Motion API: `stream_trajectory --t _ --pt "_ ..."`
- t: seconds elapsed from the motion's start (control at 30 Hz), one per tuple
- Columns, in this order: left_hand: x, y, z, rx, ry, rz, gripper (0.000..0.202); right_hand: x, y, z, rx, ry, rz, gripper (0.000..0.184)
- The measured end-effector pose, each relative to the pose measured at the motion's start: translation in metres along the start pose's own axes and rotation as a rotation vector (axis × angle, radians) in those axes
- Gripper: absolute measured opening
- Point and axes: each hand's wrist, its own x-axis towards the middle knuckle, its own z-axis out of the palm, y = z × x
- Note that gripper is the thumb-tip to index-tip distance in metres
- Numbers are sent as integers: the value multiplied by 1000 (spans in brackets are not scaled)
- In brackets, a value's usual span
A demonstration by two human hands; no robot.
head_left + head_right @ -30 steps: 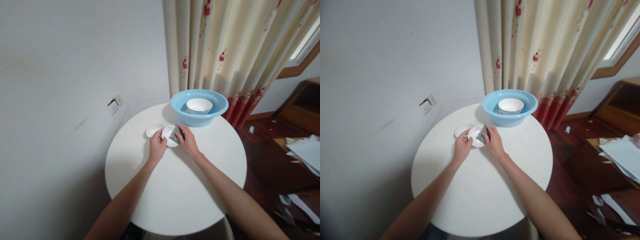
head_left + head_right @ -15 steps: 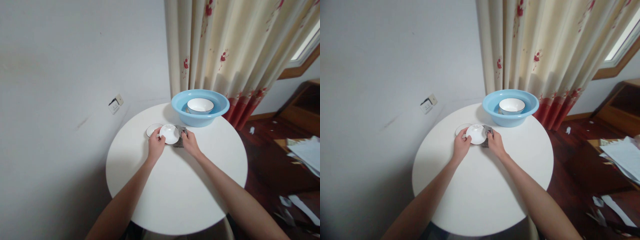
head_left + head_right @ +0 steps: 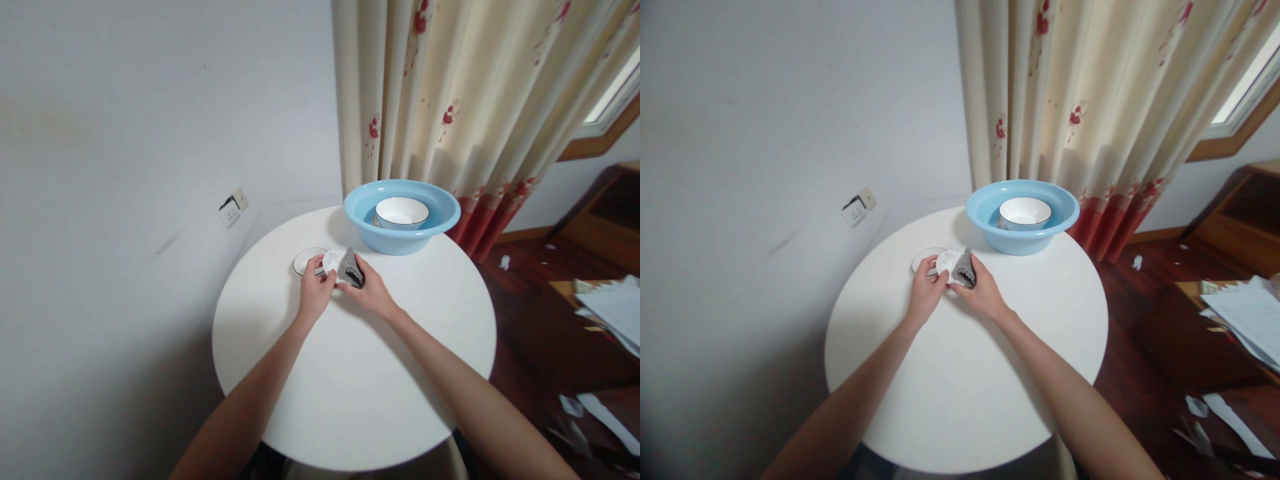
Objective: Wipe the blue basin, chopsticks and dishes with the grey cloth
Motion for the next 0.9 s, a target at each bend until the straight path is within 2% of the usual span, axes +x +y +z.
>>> stream_trajectory --t 0.07,0.17,0.3,0.5,0.73,0.9 --pt "-1 1 1 -47 -14 -16 43 -1 3 0 -35 -55 -47 86" --pt "-1 6 2 -200 -57 -111 49 -1 11 -2 -113 -148 -124 90" --pt "-2 14 2 -307 -90 -203 57 -2 20 -3 -263 -229 -163 81" --pt "-2 12 2 -352 -98 -182 61 -2 20 -6 -340 -239 -218 65" --pt "-2 10 4 -345 -85 -154 65 3 18 -12 -393 -255 -230 69" --pt "-1 7 2 -326 -142 -119 68 2 13 -12 -363 -249 -235 64"
